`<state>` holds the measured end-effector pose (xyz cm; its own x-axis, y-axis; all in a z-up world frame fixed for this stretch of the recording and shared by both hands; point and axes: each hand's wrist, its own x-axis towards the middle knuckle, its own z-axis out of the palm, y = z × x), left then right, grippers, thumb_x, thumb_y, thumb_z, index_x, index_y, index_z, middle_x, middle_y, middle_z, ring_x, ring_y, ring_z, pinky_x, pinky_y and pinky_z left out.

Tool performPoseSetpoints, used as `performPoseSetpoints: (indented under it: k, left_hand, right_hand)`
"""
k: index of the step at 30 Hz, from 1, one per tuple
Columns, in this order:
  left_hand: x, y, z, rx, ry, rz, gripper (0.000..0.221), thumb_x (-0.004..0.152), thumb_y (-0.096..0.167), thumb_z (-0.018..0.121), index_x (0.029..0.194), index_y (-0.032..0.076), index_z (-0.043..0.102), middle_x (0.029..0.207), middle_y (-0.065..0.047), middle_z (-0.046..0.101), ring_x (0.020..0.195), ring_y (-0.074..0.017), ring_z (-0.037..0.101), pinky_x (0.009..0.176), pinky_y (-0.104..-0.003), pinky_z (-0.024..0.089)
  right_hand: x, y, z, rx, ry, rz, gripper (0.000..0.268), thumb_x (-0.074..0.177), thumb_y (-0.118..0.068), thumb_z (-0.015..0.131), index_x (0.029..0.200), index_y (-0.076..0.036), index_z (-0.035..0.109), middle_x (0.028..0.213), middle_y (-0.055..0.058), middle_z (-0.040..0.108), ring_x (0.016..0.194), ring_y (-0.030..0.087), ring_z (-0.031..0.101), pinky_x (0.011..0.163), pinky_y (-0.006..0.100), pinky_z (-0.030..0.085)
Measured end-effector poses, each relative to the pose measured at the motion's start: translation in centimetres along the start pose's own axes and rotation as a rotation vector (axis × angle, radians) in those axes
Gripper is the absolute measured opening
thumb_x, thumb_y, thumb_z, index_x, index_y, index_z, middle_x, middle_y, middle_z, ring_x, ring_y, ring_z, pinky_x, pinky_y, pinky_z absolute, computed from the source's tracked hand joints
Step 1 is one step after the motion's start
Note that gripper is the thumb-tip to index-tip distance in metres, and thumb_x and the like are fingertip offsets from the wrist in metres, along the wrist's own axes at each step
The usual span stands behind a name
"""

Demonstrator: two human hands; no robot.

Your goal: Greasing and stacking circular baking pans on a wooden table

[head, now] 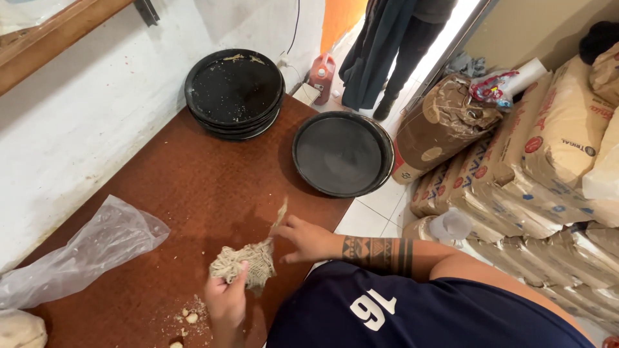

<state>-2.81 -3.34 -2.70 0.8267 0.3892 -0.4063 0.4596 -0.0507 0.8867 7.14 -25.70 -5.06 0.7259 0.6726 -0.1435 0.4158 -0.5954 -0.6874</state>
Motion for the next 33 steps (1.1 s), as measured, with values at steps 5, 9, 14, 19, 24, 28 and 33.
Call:
performPoseSetpoints:
  k: [5,9,14,19,24,28,33]
  left_hand:
    - [0.3,-1.5,1.3,-0.010,-0.145,0.322,0.037,0.078,-0.003,0.078,0.114,0.003,0.073,0.112,-0.012,0.079,0.103,-0.0222,0.076,0.092,-0.033,0.060]
    - [-0.8,1.0,1.3,0.074,-0.216,0.549,0.023,0.077,-0.008,0.068,0.097,0.003,0.071,0.093,-0.005,0.068,0.085,-0.0182,0.067,0.074,-0.031,0.055]
    - [-2.1,3.9,-0.1,0.195,-0.072,0.268,0.028,0.082,-0.003,0.070,0.110,0.003,0.073,0.109,-0.008,0.074,0.101,-0.0232,0.071,0.089,-0.038,0.059]
    - [-0.8,3.0,-0.8,0.386,-0.062,0.160,0.034,0.079,0.012,0.075,0.113,0.009,0.072,0.114,-0.004,0.074,0.105,-0.0238,0.070,0.091,-0.040,0.054]
    - [-1.9,4.7,-0.4,0.387,-0.027,-0.060,0.039,0.082,0.016,0.083,0.118,0.013,0.069,0.109,-0.005,0.079,0.093,-0.0221,0.076,0.084,-0.036,0.059]
    - [-1.4,2.7,-0.5,0.240,-0.001,0.044,0.038,0.078,0.003,0.072,0.113,0.014,0.067,0.105,-0.003,0.077,0.095,-0.0188,0.070,0.083,-0.034,0.055]
    - [0.8,0.8,-0.9,0.283,0.006,0.066,0.019,0.087,0.025,0.078,0.099,0.013,0.069,0.090,0.000,0.074,0.083,-0.0174,0.064,0.078,-0.032,0.050]
  right_hand:
    - [-1.0,-2.3,-0.9,0.170,-0.046,-0.208,0.097,0.080,-0.054,0.076,0.159,-0.015,0.036,0.131,0.017,0.048,0.123,0.031,0.053,0.106,0.036,0.045]
    - [-0.1,-1.3,0.1,0.222,0.061,-0.438,0.060,0.089,-0.035,0.077,0.135,-0.002,0.057,0.130,0.016,0.058,0.121,0.032,0.058,0.106,0.040,0.049]
    - [-0.5,-3.0,-2.9,0.234,0.044,-0.334,0.039,0.100,-0.030,0.063,0.130,-0.006,0.060,0.122,0.012,0.072,0.103,0.029,0.072,0.087,0.039,0.055]
    - [-0.6,-2.7,-3.6,0.282,0.090,-0.370,0.025,0.102,-0.026,0.064,0.120,-0.010,0.065,0.112,0.005,0.073,0.099,0.023,0.072,0.087,0.035,0.054]
    - [-0.7,-3.7,-4.7,0.305,0.223,-0.469,0.028,0.101,-0.033,0.064,0.110,-0.007,0.065,0.109,0.009,0.064,0.100,0.026,0.065,0.091,0.038,0.053]
    - [-1.1,-4.1,-5.9,0.397,0.217,-0.414,0.019,0.100,-0.027,0.067,0.108,-0.010,0.069,0.110,0.006,0.069,0.100,0.022,0.068,0.091,0.035,0.054]
    - [-0.7,-3.7,-7.5,0.515,0.205,-0.238,0.017,0.097,-0.024,0.071,0.107,-0.010,0.070,0.096,0.001,0.072,0.084,0.011,0.068,0.076,0.027,0.054]
